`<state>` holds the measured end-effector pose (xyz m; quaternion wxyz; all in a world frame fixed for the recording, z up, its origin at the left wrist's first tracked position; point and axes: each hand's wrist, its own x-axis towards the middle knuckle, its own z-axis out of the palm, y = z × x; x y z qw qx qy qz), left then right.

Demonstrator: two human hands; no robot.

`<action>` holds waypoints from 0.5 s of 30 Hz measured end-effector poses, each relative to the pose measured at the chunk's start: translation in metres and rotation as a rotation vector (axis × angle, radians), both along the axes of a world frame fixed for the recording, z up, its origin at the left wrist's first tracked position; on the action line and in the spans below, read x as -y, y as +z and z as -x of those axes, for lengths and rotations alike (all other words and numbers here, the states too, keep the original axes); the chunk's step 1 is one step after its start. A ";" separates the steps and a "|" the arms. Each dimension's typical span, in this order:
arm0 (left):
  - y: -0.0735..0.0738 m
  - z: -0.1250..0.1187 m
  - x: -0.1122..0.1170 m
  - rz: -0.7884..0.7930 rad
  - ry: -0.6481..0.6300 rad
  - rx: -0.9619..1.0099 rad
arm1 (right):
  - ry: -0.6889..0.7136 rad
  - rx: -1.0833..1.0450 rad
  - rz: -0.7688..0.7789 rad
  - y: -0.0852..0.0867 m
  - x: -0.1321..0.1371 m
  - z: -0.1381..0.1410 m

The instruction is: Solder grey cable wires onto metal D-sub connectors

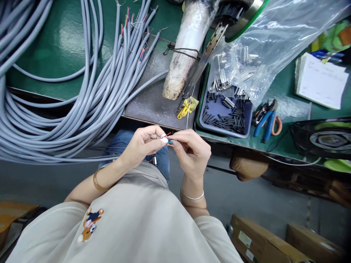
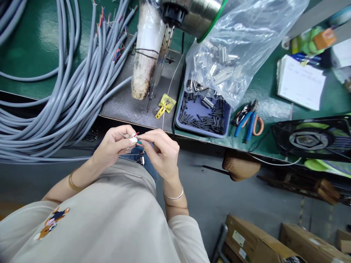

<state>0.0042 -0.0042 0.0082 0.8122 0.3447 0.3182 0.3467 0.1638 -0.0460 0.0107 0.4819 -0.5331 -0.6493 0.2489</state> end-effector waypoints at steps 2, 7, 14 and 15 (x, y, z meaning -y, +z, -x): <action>0.000 0.000 0.002 -0.049 -0.001 -0.010 | -0.001 -0.113 0.063 0.000 -0.002 -0.001; -0.003 0.000 0.004 -0.100 0.124 -0.019 | -0.241 -0.415 0.020 0.002 -0.003 -0.007; -0.005 -0.004 0.005 -0.197 0.223 -0.050 | -0.125 -0.193 0.212 0.002 0.005 0.006; -0.005 -0.004 0.005 -0.229 0.236 -0.065 | -0.134 -0.193 0.213 0.002 0.004 0.008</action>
